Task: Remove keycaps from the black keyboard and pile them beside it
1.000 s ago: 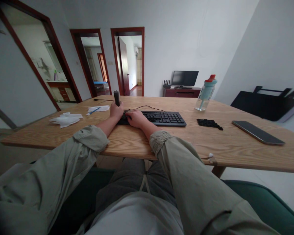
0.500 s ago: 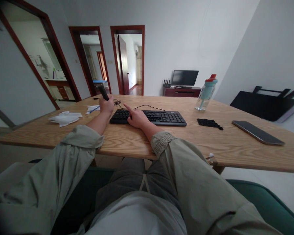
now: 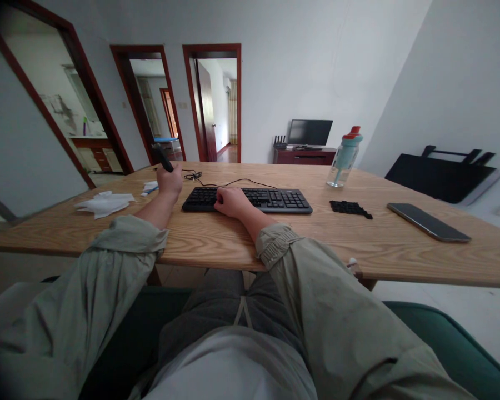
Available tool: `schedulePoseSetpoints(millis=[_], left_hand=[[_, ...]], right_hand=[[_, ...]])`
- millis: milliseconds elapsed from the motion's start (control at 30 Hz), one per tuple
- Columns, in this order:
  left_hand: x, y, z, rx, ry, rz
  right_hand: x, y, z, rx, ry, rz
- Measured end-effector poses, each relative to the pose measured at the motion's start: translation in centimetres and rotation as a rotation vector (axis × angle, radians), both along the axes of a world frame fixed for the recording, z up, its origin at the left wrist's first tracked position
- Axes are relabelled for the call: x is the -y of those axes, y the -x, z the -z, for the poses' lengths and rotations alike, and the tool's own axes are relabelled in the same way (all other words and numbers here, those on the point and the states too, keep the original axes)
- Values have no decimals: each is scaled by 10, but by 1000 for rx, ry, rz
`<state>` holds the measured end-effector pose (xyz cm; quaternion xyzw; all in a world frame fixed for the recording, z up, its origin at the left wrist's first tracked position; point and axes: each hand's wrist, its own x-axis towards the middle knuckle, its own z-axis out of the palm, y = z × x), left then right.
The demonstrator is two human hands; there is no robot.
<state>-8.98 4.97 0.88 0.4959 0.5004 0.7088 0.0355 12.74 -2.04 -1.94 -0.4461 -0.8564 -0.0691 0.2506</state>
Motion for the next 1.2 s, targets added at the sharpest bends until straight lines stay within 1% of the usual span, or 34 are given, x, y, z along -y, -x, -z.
schedulePoseSetpoints(millis=[167,333,600,767,933,1067,1200], left_hand=[[-2,0,4,-47,6,6],[1,-1,3,-35,40,-11],[-2,0,4,-71,5,-2],[-2,-1,5,-93,-25,10],[2,-2,4,-118,-36,9],[5,-3,4,-132,-17,11],[7,-3,2,-135,-3,10]], right_hand=[[1,0,1,-15,-35,-37],[1,-1,1,33,40,-17],[2,-1,2,22,9,-1],[1,0,3,54,51,-28],[1,0,1,19,15,-36],[1,4,0,12,-3,-58],[5,3,-7,-35,-83,-84]])
